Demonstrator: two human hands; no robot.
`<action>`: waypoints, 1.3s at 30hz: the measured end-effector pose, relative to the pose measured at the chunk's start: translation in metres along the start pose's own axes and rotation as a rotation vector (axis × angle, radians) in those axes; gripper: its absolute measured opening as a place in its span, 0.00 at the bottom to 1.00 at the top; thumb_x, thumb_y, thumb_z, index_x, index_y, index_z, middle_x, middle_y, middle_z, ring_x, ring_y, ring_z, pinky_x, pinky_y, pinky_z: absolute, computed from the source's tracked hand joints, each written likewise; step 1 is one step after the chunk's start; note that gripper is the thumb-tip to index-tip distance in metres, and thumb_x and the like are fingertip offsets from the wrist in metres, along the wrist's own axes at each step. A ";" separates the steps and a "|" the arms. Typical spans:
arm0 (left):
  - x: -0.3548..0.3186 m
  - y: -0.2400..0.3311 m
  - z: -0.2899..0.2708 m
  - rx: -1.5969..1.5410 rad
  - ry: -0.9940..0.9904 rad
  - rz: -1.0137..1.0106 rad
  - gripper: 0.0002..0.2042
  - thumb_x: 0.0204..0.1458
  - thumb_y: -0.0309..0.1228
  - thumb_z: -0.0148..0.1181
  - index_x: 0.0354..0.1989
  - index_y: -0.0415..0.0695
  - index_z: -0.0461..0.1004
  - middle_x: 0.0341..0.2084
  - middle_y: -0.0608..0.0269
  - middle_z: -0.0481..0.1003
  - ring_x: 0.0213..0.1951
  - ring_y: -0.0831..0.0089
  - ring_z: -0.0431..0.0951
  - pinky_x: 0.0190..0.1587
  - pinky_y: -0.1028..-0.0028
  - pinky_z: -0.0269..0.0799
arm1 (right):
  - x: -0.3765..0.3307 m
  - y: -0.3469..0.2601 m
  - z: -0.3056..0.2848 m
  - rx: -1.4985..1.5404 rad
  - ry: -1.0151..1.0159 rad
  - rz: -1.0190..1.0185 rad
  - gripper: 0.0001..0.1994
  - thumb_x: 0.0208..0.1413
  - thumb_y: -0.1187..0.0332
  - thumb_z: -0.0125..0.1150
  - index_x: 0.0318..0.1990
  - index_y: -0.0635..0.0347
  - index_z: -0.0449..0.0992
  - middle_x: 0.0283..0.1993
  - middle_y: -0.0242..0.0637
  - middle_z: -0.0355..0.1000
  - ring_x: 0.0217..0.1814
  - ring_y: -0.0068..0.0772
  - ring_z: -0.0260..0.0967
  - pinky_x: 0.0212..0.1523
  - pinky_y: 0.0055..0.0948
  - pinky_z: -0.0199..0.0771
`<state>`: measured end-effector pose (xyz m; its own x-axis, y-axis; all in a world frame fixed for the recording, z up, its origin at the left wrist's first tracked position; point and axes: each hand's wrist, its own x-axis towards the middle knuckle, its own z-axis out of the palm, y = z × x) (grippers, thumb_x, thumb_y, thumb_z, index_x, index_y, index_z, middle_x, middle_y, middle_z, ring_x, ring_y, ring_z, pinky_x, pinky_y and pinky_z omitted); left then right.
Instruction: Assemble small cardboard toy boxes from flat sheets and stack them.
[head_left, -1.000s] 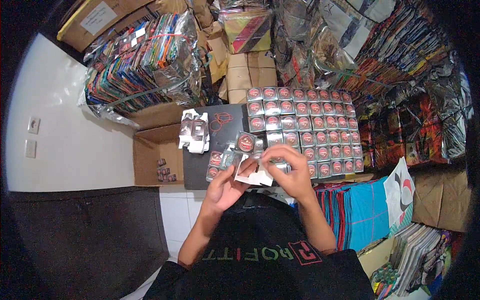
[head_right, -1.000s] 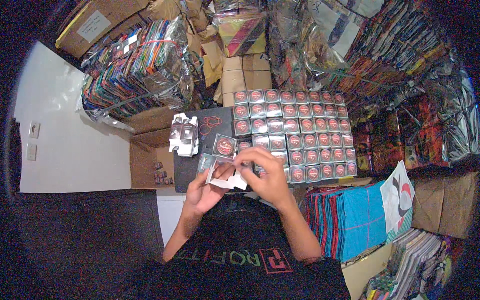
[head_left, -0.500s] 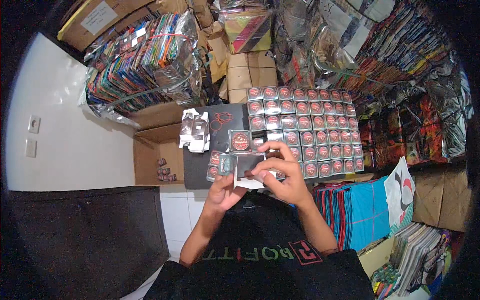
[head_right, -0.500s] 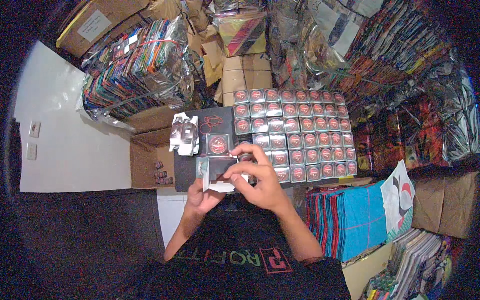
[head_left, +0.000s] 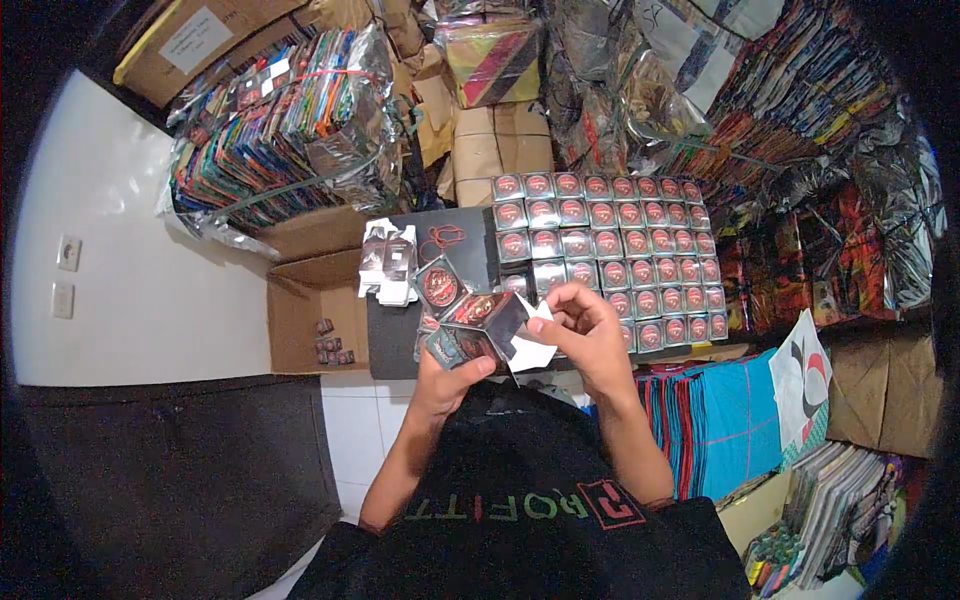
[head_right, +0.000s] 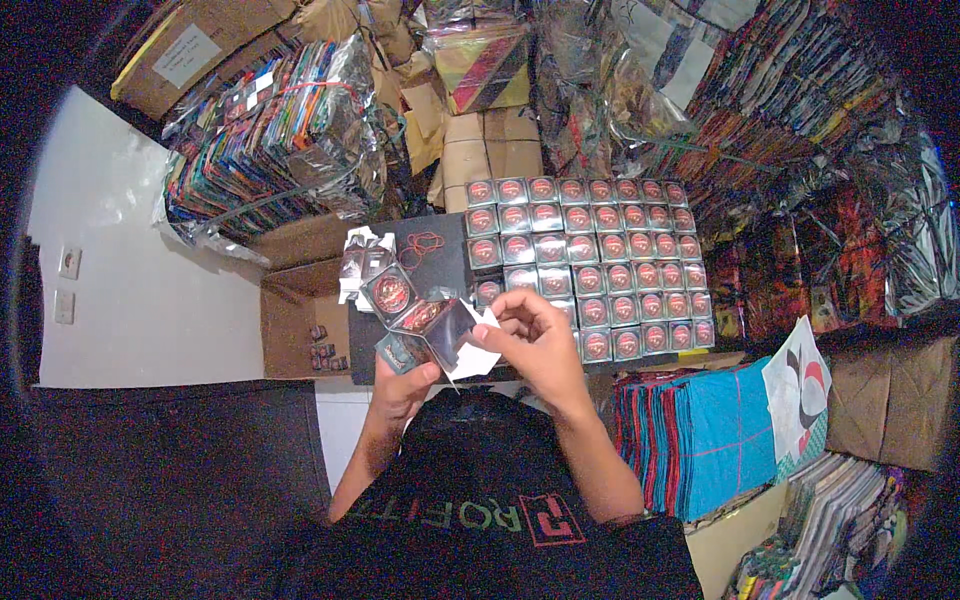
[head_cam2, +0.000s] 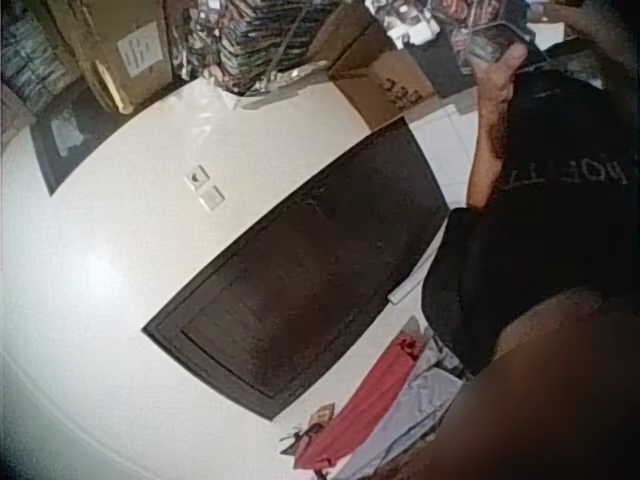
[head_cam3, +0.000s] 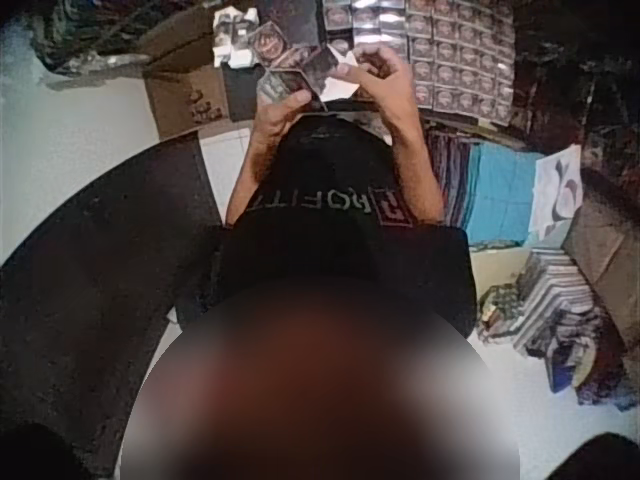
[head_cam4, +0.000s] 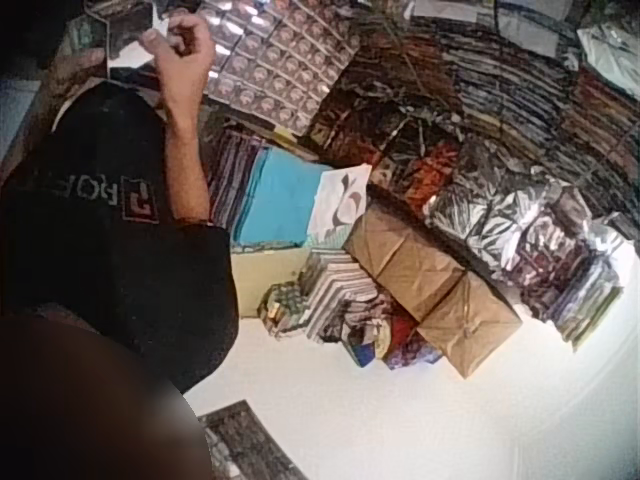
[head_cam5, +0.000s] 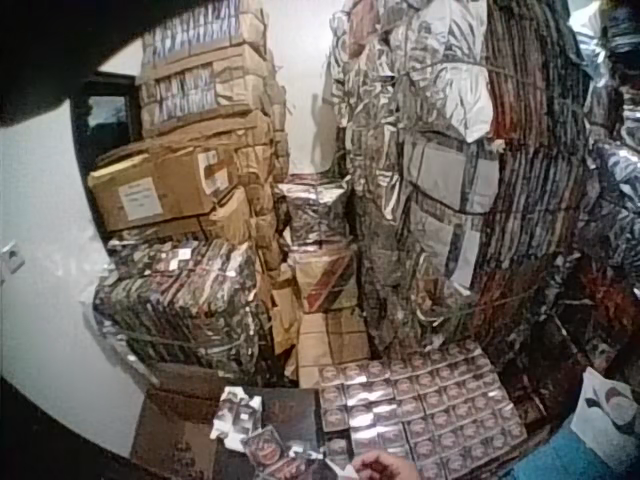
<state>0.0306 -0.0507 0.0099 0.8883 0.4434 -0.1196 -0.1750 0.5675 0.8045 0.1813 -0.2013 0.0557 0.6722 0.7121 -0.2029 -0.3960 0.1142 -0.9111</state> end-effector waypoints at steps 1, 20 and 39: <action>0.001 -0.001 -0.002 0.039 -0.007 -0.010 0.42 0.44 0.28 0.76 0.68 0.31 0.62 0.60 0.48 0.73 0.60 0.59 0.76 0.65 0.58 0.70 | 0.001 -0.001 -0.004 -0.016 -0.028 0.013 0.12 0.54 0.78 0.72 0.43 0.61 0.75 0.36 0.27 0.76 0.38 0.16 0.74 0.40 0.19 0.74; -0.001 0.004 0.001 0.167 0.014 0.036 0.26 0.50 0.26 0.72 0.58 0.35 0.74 0.44 0.61 0.80 0.45 0.73 0.80 0.51 0.70 0.76 | -0.007 0.004 0.018 -0.430 0.111 -0.238 0.10 0.53 0.72 0.74 0.42 0.64 0.81 0.36 0.29 0.77 0.36 0.17 0.71 0.38 0.22 0.72; 0.002 0.010 -0.002 -0.097 0.002 -0.013 0.32 0.52 0.21 0.67 0.67 0.35 0.65 0.57 0.55 0.75 0.57 0.67 0.77 0.61 0.66 0.72 | -0.002 -0.007 0.018 -0.731 -0.041 -0.579 0.10 0.54 0.74 0.69 0.45 0.61 0.83 0.41 0.41 0.78 0.42 0.40 0.80 0.43 0.34 0.79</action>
<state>0.0294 -0.0430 0.0168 0.8902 0.4364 -0.1308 -0.2034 0.6376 0.7430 0.1713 -0.1908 0.0693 0.6137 0.7058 0.3540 0.4957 0.0046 -0.8685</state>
